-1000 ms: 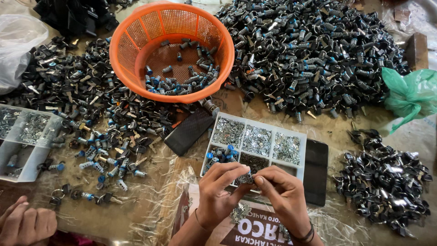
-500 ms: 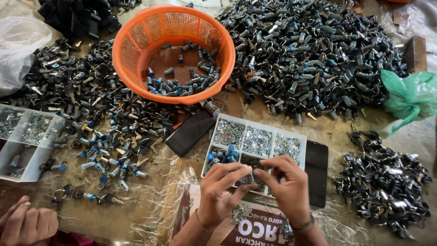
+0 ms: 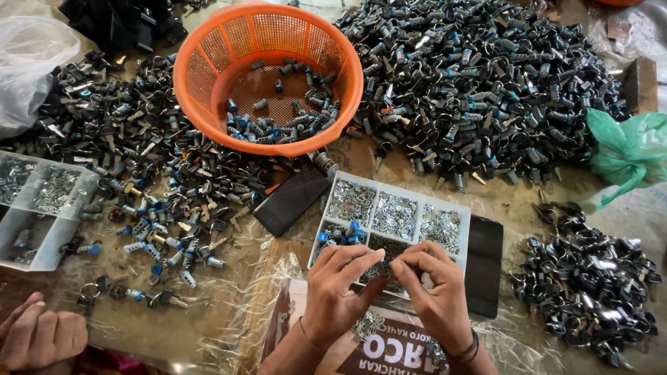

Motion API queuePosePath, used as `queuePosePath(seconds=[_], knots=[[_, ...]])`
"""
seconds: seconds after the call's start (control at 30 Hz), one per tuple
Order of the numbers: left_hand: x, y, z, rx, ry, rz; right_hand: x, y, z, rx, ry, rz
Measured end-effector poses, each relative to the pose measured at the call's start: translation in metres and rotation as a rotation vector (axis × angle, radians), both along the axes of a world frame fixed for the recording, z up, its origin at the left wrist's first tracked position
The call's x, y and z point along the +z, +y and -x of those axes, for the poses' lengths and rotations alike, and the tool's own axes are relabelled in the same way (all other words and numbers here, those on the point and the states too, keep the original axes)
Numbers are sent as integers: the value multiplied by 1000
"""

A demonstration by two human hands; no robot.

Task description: The person picks small metal cap components from a pile on the table, inserts springs into them by hand, and places the assembled parts into a compartment tray, occasionally tossing rejects into an orange plastic basket. The person repeats this assembly cycle throughout the episode.

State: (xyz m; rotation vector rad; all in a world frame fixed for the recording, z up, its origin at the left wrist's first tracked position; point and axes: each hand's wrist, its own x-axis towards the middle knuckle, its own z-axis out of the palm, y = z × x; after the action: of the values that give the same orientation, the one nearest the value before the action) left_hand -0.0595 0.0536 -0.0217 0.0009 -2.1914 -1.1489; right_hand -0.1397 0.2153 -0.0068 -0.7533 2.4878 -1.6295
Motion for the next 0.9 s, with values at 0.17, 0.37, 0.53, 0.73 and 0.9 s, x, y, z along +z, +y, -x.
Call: queuePosePath(seconds=[0.17, 0.37, 0.53, 0.73, 0.9], knots=[[0, -1, 0, 9, 22, 29, 2, 1, -3, 41, 51, -22], [-1, 0, 0, 6, 41, 21, 7, 0, -4, 32, 68, -52], [-2, 1, 0, 1, 60, 19, 9, 0, -4, 33, 96, -57], [-2, 3, 0, -2, 64, 32, 9, 1, -6, 12, 82, -41], [-2, 2, 0, -24, 71, 35, 7, 0, -9, -23, 71, -3]])
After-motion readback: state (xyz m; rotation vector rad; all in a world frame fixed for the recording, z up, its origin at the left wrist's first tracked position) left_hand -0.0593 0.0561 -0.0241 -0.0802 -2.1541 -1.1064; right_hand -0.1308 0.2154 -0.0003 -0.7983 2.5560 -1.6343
